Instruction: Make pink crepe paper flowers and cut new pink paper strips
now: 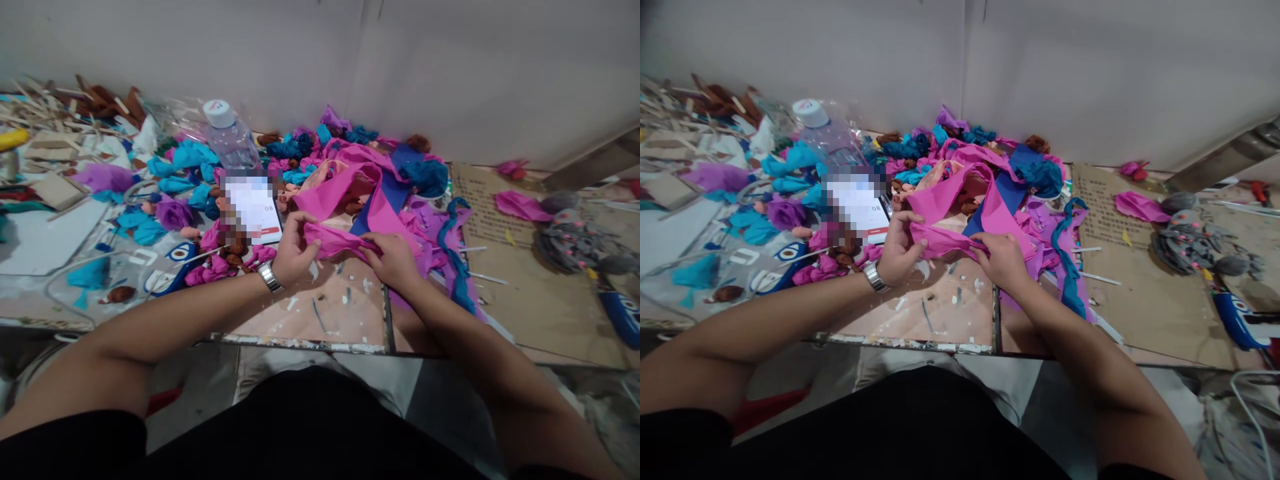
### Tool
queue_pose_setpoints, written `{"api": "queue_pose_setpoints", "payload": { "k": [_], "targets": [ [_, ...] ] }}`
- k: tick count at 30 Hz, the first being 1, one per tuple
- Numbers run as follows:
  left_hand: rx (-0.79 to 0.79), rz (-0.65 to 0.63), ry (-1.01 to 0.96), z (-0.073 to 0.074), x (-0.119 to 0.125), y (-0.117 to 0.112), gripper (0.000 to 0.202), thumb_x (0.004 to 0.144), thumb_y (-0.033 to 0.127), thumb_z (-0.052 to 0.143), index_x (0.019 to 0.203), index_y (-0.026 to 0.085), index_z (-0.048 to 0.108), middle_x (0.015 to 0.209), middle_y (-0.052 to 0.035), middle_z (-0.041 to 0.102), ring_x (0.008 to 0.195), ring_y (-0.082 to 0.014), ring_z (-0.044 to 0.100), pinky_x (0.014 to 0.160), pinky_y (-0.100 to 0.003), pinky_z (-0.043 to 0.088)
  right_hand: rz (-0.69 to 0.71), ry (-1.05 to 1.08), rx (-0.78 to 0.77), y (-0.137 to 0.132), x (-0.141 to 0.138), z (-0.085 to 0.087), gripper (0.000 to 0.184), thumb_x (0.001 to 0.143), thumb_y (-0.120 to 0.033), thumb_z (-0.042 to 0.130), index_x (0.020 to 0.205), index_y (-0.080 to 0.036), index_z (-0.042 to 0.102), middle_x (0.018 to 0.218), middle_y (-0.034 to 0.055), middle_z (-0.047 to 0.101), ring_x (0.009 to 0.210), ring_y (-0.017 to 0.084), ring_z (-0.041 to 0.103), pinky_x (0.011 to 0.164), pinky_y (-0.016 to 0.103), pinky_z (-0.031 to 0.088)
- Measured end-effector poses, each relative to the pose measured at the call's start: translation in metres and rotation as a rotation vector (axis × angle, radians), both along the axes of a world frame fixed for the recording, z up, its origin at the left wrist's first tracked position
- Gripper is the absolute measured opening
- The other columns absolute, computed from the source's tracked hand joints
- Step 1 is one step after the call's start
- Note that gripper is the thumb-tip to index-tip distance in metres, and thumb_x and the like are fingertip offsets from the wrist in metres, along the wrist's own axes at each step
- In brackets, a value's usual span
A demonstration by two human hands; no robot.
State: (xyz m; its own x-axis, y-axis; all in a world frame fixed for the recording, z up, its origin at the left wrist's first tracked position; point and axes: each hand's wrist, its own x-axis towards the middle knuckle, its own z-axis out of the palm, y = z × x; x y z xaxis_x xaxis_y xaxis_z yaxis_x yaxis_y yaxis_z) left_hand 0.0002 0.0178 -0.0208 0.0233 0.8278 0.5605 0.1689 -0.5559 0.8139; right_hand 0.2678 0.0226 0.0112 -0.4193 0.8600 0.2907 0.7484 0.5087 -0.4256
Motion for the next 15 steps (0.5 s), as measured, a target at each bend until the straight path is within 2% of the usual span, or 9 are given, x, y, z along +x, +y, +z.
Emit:
{"api": "queue_pose_setpoints", "payload": {
  "k": [6, 9, 13, 15],
  "targets": [
    [-0.117, 0.045, 0.013, 0.001, 0.002, -0.003, 0.061, 0.076, 0.011, 0.066, 0.133, 0.026, 0.048, 0.116, -0.0045, 0.054, 0.092, -0.0176, 0.057, 0.079, -0.032, 0.054, -0.032, 0.012, 0.014, -0.001, 0.004, -0.001, 0.025, 0.1, -0.034, 0.073, 0.121, -0.021, 0.077, 0.113, 0.0098, 0.085, 0.104, 0.032, 0.078, 0.094, 0.047, 0.048],
    [-0.109, 0.086, 0.033, 0.003, 0.002, -0.006, 0.064, 0.072, 0.006, 0.065, 0.132, 0.025, 0.051, 0.118, -0.0052, 0.056, 0.097, -0.0189, 0.059, 0.082, -0.034, 0.054, -0.051, -0.013, 0.043, -0.002, 0.005, 0.0, 0.027, 0.102, -0.037, 0.071, 0.124, -0.021, 0.076, 0.112, 0.0101, 0.084, 0.106, 0.032, 0.076, 0.095, 0.047, 0.046],
    [-0.137, 0.051, 0.046, 0.007, 0.003, -0.013, 0.061, 0.076, 0.007, 0.063, 0.133, 0.024, 0.051, 0.119, -0.0055, 0.058, 0.1, -0.0194, 0.061, 0.087, -0.035, 0.054, -0.072, -0.027, 0.117, -0.007, -0.001, 0.0, 0.04, 0.099, -0.049, 0.074, 0.129, -0.022, 0.073, 0.118, 0.0117, 0.082, 0.109, 0.032, 0.072, 0.098, 0.048, 0.044],
    [-0.156, 0.032, 0.05, 0.011, 0.004, -0.016, 0.058, 0.077, 0.007, 0.063, 0.131, 0.024, 0.052, 0.118, -0.0054, 0.06, 0.101, -0.0192, 0.063, 0.089, -0.035, 0.054, -0.062, -0.013, 0.171, -0.011, -0.006, 0.0, 0.041, 0.099, -0.049, 0.074, 0.131, -0.022, 0.072, 0.119, 0.0117, 0.081, 0.11, 0.031, 0.071, 0.1, 0.048, 0.042]
  ]
}}
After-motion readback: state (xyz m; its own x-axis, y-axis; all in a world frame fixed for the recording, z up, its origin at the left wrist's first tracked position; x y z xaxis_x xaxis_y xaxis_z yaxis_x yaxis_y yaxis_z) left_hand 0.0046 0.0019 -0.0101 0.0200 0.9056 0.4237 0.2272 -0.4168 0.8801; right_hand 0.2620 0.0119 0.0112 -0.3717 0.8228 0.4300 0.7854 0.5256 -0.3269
